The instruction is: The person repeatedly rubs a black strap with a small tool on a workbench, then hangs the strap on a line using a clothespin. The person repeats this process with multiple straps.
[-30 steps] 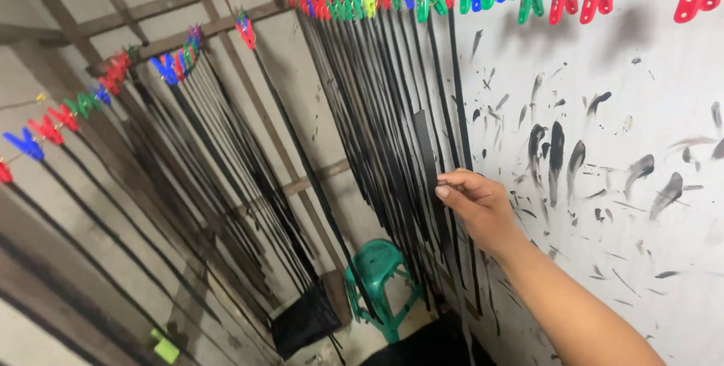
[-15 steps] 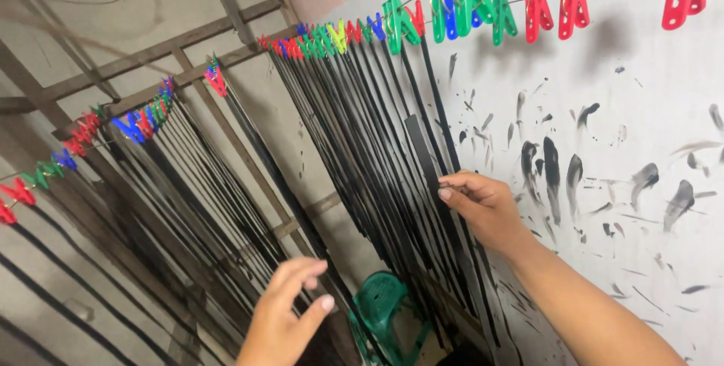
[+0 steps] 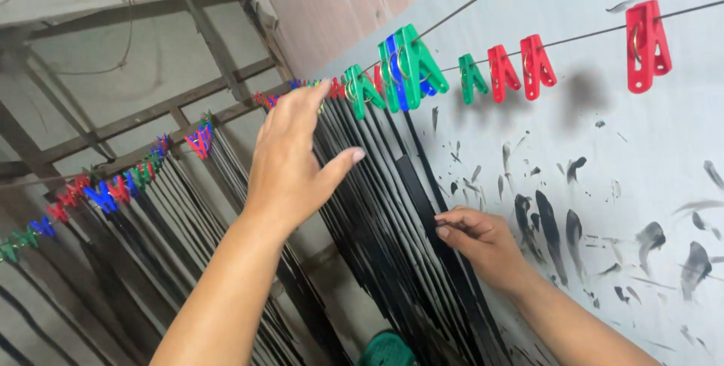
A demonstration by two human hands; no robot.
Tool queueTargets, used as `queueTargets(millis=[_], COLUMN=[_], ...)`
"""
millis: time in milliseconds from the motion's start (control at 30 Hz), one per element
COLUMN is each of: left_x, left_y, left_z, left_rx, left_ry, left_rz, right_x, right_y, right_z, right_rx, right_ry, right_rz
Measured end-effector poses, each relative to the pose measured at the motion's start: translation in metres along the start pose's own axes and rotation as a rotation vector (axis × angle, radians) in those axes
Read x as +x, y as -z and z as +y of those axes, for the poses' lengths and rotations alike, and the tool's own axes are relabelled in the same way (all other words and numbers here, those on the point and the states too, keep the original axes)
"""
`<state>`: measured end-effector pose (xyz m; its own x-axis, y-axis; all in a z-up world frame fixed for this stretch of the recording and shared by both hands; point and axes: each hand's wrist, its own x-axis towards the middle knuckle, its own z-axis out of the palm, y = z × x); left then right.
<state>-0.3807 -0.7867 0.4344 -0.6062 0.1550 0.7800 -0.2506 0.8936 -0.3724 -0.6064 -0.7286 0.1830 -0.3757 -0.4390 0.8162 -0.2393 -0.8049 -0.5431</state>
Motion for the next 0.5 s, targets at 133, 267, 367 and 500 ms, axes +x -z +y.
queueTargets(millis=[133, 267, 367, 500], left_x=[0.028, 0.036, 0.037, 0.040], left_y=[-0.011, -0.013, -0.011, -0.006], left_z=[0.002, 0.005, 0.008, 0.015], left_rx=[0.061, 0.032, 0.003, -0.075], left_ry=[0.013, -0.033, -0.076, -0.128], left_rz=[-0.015, 0.061, 0.099, 0.147], right_x=[0.008, 0.012, 0.015, 0.020], right_y=[0.006, 0.011, 0.012, 0.012], right_z=[0.007, 0.018, 0.019, 0.016], right_rx=[-0.026, 0.041, 0.046, 0.035], right_ry=[0.019, 0.026, 0.026, 0.030], right_rz=[0.008, 0.008, 0.022, 0.016])
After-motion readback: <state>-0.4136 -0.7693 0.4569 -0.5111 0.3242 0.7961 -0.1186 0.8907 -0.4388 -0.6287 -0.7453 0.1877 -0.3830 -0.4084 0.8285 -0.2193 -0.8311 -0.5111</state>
